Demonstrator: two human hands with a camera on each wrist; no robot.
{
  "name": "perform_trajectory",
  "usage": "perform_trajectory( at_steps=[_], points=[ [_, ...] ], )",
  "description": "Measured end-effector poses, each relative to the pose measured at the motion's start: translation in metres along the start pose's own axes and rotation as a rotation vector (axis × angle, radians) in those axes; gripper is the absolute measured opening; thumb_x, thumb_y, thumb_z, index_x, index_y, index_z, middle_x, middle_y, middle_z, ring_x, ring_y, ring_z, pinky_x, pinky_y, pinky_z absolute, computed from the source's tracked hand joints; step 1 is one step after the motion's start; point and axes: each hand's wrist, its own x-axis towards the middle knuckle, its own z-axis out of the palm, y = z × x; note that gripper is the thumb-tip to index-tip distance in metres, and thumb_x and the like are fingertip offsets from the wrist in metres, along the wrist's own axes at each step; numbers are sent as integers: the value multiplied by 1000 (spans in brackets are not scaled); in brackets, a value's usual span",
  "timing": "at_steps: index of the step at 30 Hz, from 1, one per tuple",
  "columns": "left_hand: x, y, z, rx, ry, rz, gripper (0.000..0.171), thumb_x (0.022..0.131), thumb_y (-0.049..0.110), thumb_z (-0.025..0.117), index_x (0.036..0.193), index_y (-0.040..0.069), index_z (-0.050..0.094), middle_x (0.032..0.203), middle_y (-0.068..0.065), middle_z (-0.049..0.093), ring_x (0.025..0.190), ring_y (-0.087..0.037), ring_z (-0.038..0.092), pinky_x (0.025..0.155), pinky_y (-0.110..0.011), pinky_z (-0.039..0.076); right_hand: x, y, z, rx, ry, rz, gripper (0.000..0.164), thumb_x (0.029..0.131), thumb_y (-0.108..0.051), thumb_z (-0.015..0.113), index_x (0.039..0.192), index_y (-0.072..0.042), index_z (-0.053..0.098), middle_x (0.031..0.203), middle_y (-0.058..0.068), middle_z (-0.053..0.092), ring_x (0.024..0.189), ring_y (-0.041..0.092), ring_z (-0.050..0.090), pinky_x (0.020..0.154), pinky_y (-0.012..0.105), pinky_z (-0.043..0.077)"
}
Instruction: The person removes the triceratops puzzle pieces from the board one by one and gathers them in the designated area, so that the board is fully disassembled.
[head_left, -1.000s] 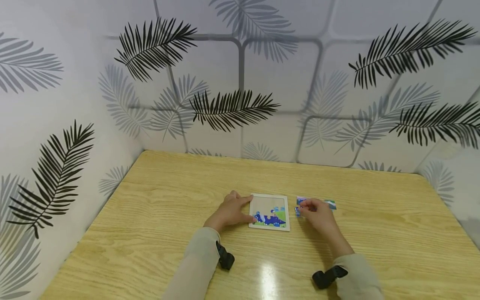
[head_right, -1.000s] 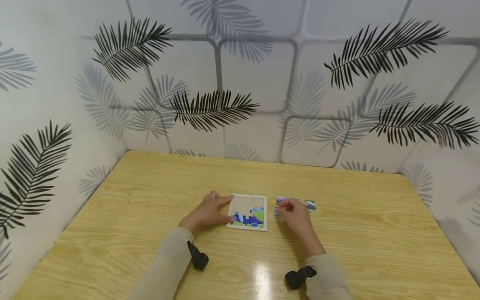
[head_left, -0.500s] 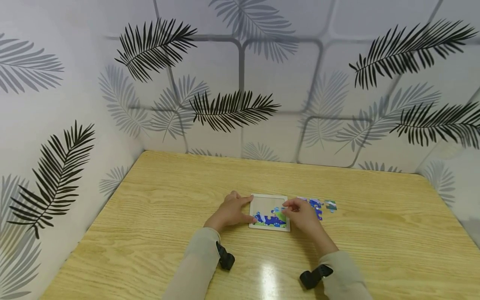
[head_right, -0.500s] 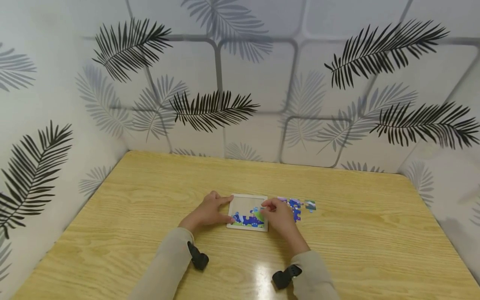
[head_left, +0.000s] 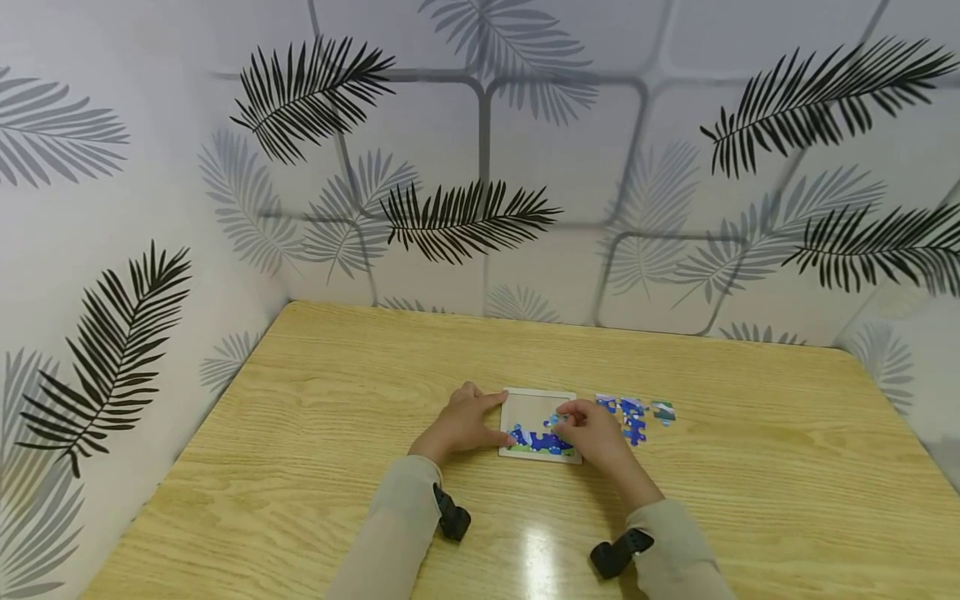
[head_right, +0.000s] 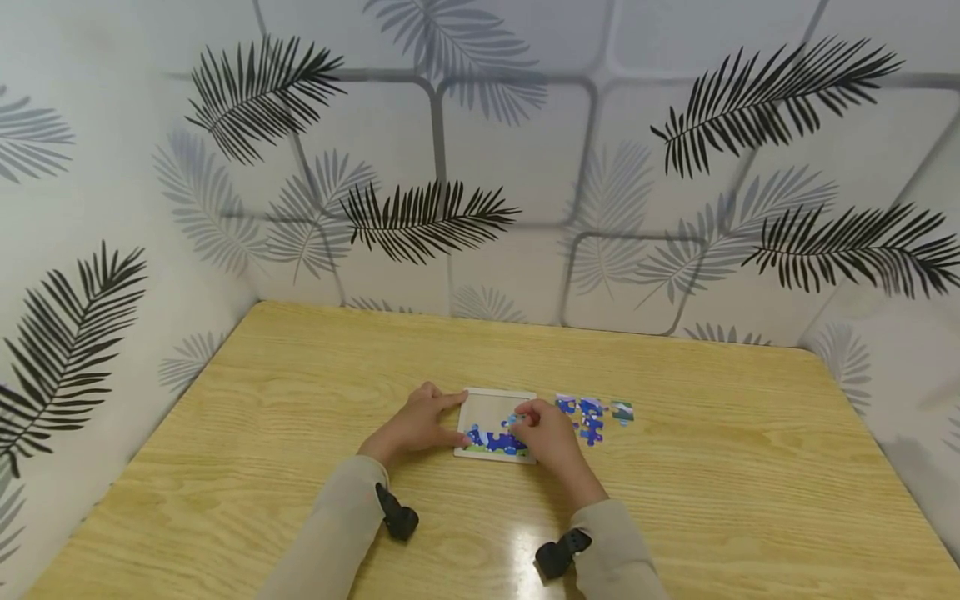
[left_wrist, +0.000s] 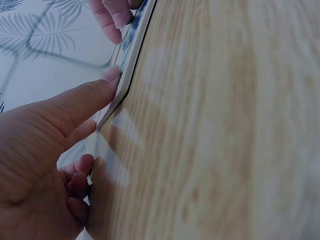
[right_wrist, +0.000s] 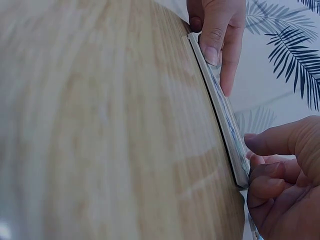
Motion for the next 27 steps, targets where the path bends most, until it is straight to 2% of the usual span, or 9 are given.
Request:
perform_trajectory(
  at_steps=[12,27],
  points=[
    [0,-1,1,1,4,6,78,77,40,77,144,19,43,99,-4,35,91,-20,32,76,-32,32,1,0,5,-29,5,-17,19,84,-5,69,103,0,65,75,3,49,66,16,43,58,28,35],
    [1,-1,1,9,2,1,77,77,40,77,144,19,43,100,-4,35,91,-20,32,75,-31,31,1,0,4,-73,3,-30,19,84,-6,70,101,-3,63,76,4,47,67,17,43,58,30,34]
  ],
)
